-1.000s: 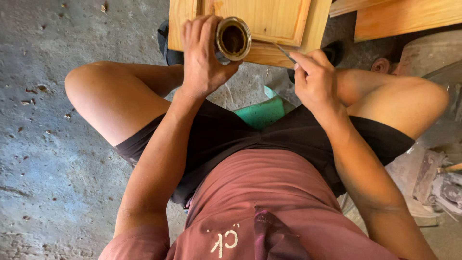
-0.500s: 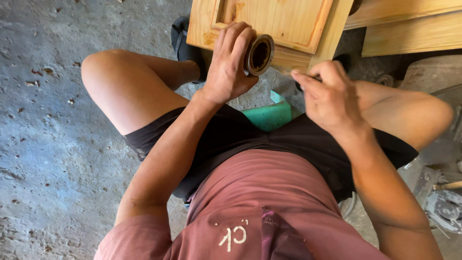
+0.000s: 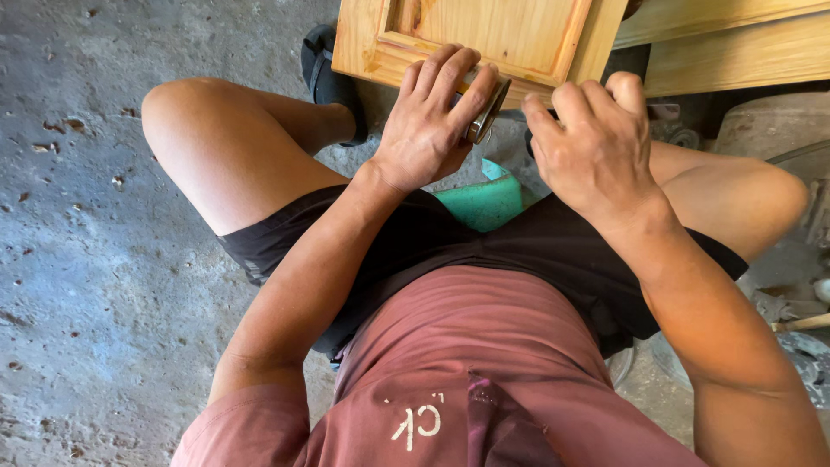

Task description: The person applies wood filler to a wooden panel using a small metal tool, smoothing it into the grain and edges. They repeatedly dip the tool into a can of filler and spread it across the surface.

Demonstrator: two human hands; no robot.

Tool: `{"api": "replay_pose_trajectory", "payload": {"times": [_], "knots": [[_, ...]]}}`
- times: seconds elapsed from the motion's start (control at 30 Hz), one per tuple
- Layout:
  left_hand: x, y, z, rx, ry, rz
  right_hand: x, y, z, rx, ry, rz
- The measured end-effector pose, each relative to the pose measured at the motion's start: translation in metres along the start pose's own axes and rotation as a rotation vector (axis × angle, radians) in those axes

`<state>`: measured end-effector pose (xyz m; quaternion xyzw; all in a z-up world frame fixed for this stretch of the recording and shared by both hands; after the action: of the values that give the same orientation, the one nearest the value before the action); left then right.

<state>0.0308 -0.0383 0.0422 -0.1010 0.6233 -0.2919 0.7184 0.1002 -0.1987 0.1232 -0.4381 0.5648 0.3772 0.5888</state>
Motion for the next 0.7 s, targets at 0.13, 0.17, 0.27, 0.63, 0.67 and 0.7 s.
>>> {"api": "replay_pose_trajectory", "payload": {"times": [0.13, 0.17, 0.27, 0.63, 0.67, 0.7], "knots": [[0.002, 0.001, -0.002, -0.013, 0.002, -0.02, 0.011, 0.002, -0.006, 0.005, -0.011, 0.1], [0.002, 0.002, -0.002, -0.006, -0.001, -0.023, 0.014, 0.0, -0.008, 0.019, -0.013, 0.154], [0.003, 0.003, -0.001, -0.015, -0.01, -0.04, 0.027, -0.01, -0.019, 0.07, -0.024, 0.343], [0.012, 0.032, 0.004, -0.297, -0.112, -0.327, 0.112, -0.082, -0.096, 0.431, 0.022, 0.583], [0.012, 0.033, 0.006, -0.286, -0.118, -0.31, 0.119, -0.083, -0.101, 0.443, 0.014, 0.61], [0.012, 0.032, 0.006, -0.279, -0.123, -0.291, 0.125, -0.082, -0.106, 0.454, 0.007, 0.642]]}}
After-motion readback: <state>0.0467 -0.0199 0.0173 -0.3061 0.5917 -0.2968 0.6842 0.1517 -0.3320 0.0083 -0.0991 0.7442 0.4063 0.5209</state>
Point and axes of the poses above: each hand's wrist, its own z-axis towards the middle knuckle, its own x-axis out of the palm, y = z × x, the point moved 5 cm from there along z, towards the middle knuckle, and after that the axes turned 13 degrees about y, right-handed, at the moved point
